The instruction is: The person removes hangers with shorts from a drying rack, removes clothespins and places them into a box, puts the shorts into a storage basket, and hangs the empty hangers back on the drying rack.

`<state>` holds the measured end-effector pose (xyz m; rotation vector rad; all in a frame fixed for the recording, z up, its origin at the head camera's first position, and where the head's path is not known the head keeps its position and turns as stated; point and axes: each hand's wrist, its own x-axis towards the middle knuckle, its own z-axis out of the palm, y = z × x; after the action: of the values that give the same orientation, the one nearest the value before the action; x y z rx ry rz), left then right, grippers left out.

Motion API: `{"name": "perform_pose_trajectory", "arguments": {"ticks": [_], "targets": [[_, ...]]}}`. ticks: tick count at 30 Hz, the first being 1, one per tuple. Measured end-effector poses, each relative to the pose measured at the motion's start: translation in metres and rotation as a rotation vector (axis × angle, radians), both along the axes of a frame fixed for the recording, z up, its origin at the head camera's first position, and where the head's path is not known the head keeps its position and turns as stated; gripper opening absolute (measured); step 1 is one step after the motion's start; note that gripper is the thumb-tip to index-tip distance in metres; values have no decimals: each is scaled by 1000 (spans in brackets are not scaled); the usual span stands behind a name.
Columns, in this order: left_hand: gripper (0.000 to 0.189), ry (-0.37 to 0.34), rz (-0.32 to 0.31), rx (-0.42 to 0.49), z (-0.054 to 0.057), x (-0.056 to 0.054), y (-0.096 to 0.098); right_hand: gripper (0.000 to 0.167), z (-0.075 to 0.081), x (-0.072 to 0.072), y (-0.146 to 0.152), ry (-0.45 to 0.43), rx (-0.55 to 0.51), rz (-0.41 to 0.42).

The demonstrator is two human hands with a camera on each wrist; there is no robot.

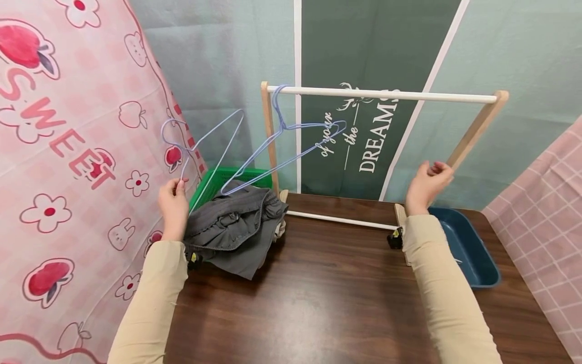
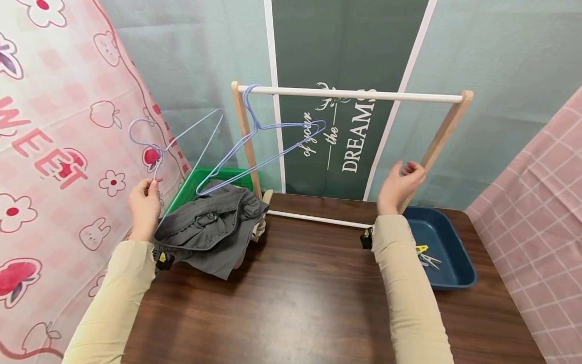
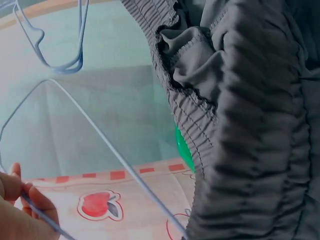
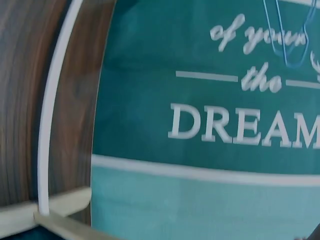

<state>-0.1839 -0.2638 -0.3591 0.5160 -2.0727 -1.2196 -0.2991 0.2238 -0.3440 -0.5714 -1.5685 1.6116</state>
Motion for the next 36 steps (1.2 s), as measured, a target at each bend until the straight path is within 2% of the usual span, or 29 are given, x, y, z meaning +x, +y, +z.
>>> {"name": "perform_pose_trajectory", "arguments": {"ticks": [4,7,10,13,15,19,23,28,33,36], "targets": [[25,99,32,-8,-1,-1,4,23,5,-3,16,21,-8,-111],[25,174,50,4,-1,-1,7,26,5,-4,27,-45,14,-119],[26,248,63,8,1,0,11,30,5,-4,37,-120,22,-43],[30,319,70,0,4,1,14,16,3,-2,45,-141,-8,60],[33,359,74,-8,7,1,16,11,3,-2,49,-144,-25,97],[34,432,103,-12,14,1,19,15,3,0,53,-154,-38,118],[31,485,155,30,22,2,24,10,4,0,54,-164,-45,128],[28,500,191,56,29,2,31,8,6,1,56,-157,-64,136],[29,519,154,43,32,2,40,7,7,2,57,-170,-60,141],[29,534,101,8,32,3,47,9,6,1,57,-186,-51,139]]}}
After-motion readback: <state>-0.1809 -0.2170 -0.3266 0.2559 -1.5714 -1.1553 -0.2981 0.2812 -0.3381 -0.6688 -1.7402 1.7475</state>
